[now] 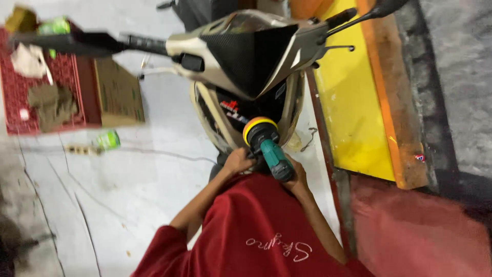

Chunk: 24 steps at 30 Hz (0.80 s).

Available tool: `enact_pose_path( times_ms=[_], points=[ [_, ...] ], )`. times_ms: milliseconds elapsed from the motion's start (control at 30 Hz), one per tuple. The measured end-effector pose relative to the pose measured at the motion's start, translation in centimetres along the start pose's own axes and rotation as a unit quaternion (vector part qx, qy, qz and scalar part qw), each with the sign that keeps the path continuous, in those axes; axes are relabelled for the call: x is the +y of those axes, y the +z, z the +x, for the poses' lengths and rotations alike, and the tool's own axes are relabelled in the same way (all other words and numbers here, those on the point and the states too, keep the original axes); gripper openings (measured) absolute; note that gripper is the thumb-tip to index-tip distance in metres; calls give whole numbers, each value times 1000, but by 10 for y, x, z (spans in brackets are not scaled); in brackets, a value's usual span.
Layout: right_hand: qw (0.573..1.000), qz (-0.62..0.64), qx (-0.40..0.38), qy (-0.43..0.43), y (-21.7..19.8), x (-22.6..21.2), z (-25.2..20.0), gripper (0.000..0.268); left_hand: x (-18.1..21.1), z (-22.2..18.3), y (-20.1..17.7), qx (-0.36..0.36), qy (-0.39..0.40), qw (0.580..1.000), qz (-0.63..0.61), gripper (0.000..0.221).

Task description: The person uses a handheld electric polisher with a yellow pad to buff the front body panel of a beige scooter. They hold the tool with both hands and move it in circular motions across the scooter's surface.

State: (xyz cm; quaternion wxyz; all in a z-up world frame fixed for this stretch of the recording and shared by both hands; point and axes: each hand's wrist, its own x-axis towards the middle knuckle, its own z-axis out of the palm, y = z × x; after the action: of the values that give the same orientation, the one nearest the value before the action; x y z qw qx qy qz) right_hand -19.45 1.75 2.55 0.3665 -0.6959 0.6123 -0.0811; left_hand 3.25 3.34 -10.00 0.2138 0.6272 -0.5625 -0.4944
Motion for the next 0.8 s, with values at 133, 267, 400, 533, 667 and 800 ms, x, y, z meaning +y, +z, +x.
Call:
enact_pose_path(
  times_ms=[133,267,400,533,667,800],
  points=[
    [1000,-18,-20,-15,6,22,8,53,6,-6,8,29,6,999,-39,42],
    [997,55,-16,-60,4,38,12,55,11,-7,18,53,-5,999,-5,45],
    [995,23,-21,-96,-15,33,9,57,20,-6,25,67,-2,998,17,49],
    [992,20,-26,-125,-27,33,13,64,29,-7,30,84,-1,996,-3,48],
    [988,13,-57,-142,-19,59,30,73,18,-3,43,96,-12,995,-24,42],
    [984,-40,-65,-164,-20,68,47,75,26,0,37,71,-64,994,-55,38]
  ],
)
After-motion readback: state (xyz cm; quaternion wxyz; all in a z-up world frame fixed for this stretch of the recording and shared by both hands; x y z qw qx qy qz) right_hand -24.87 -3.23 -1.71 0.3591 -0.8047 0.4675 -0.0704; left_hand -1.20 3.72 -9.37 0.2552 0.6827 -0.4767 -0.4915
